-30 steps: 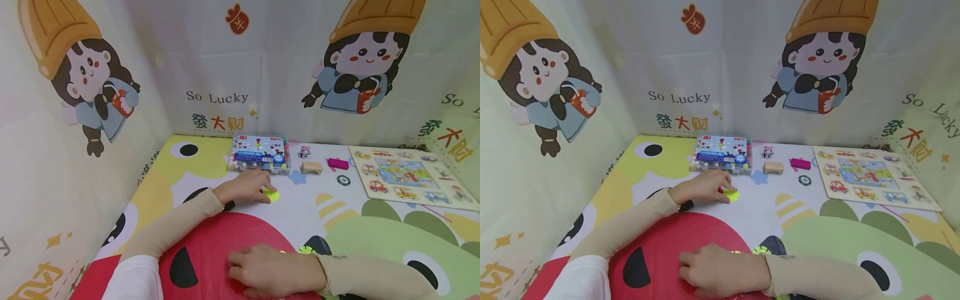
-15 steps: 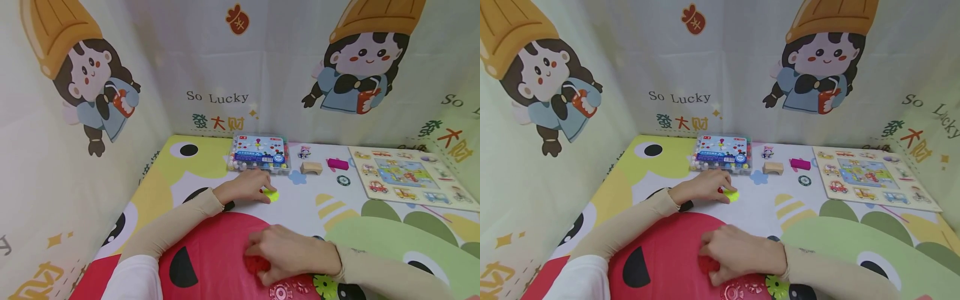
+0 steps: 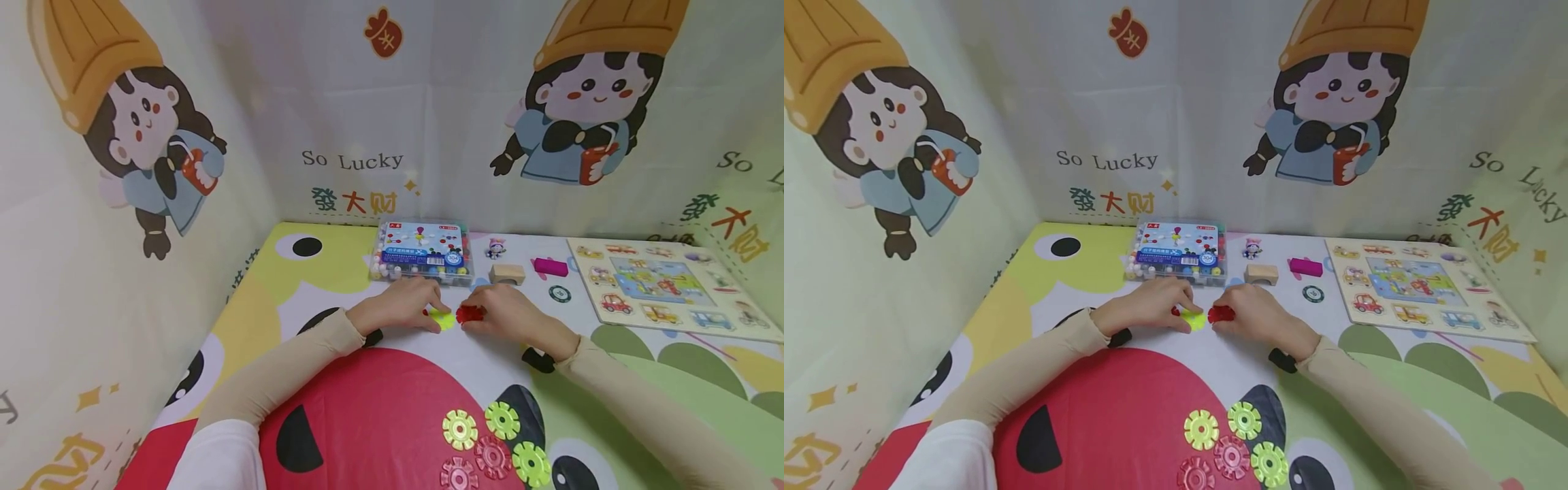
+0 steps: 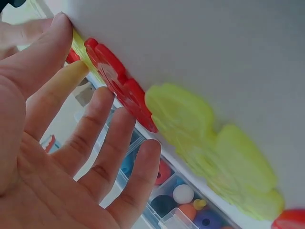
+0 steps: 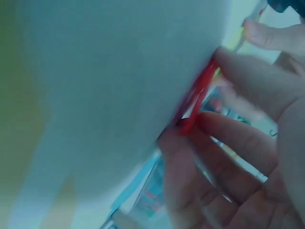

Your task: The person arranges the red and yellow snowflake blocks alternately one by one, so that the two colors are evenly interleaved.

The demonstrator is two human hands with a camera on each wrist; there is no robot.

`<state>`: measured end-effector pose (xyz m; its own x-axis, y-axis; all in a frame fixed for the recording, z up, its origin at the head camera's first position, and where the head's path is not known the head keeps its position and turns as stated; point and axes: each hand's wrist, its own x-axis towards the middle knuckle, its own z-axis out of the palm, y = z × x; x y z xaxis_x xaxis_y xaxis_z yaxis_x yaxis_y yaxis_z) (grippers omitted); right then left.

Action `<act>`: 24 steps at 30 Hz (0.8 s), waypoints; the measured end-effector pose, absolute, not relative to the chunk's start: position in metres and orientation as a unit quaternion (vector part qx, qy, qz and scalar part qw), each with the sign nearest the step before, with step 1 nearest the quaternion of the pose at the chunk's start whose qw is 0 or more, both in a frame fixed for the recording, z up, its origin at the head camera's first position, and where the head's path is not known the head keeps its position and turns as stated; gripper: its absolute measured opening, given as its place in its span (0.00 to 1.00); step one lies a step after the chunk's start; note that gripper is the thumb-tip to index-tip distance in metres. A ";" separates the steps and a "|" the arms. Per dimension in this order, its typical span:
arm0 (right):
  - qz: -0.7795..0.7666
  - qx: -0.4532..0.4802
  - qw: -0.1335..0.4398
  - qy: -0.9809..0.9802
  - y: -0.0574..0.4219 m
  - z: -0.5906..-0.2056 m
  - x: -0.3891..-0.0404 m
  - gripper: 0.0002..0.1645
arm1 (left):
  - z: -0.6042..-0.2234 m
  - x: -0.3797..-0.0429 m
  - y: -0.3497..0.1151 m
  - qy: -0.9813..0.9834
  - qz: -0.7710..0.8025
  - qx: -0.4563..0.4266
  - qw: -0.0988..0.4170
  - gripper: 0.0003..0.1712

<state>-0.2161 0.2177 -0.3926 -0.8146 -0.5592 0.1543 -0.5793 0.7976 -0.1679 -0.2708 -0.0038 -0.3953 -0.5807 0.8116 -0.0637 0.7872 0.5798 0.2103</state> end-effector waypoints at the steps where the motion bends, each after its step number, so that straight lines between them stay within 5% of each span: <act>1: 0.103 0.302 0.052 -0.946 0.217 -0.393 -0.218 0.23 | -0.396 -0.271 -0.004 0.885 0.081 0.453 0.076 0.27; 19: 0.131 0.280 0.048 -0.950 0.210 -0.391 -0.202 0.21 | -0.390 -0.272 0.000 0.873 0.088 0.474 0.081 0.27; 24: 0.159 0.341 -0.032 -0.926 0.194 -0.377 -0.160 0.22 | -0.389 -0.271 0.019 0.862 0.081 0.497 0.068 0.26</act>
